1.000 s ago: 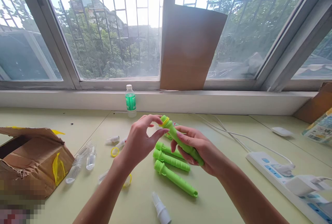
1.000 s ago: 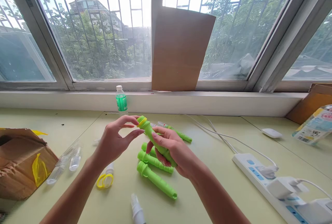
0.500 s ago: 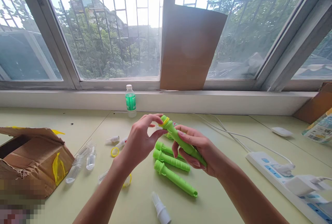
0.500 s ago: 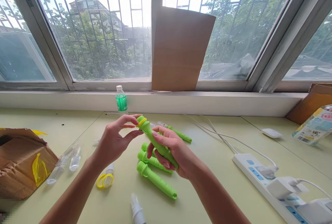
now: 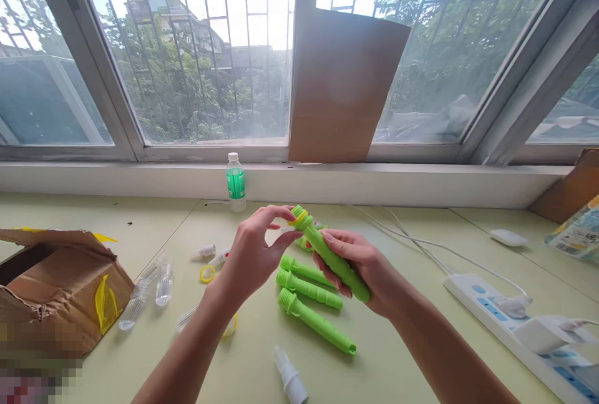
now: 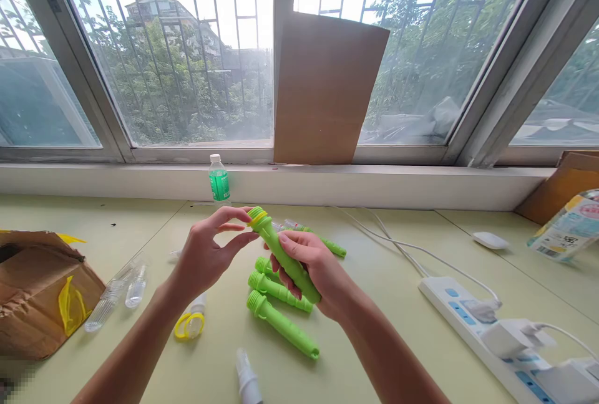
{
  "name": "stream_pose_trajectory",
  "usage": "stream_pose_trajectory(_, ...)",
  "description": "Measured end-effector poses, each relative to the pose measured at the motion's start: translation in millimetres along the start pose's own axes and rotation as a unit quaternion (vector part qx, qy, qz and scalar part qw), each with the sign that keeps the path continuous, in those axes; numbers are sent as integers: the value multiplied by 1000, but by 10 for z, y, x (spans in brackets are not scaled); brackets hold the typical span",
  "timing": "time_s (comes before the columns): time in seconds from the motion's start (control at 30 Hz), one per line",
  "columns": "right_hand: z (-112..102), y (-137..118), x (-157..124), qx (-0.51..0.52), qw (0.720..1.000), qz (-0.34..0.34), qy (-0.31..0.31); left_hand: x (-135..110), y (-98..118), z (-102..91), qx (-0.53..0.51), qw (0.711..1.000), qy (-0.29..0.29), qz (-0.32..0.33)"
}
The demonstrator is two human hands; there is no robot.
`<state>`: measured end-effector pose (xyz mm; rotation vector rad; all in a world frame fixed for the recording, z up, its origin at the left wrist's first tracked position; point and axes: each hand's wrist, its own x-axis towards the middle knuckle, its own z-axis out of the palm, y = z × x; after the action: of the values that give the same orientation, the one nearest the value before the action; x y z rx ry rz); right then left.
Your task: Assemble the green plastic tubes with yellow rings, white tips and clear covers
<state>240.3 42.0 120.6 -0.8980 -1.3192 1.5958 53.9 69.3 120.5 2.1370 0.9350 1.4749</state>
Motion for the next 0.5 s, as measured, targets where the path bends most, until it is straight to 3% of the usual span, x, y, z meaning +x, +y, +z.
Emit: stream_pose_trajectory(0.5,34,-3,-8,-107,993,-11,48,-3,-3,17,38,999,-3,6)
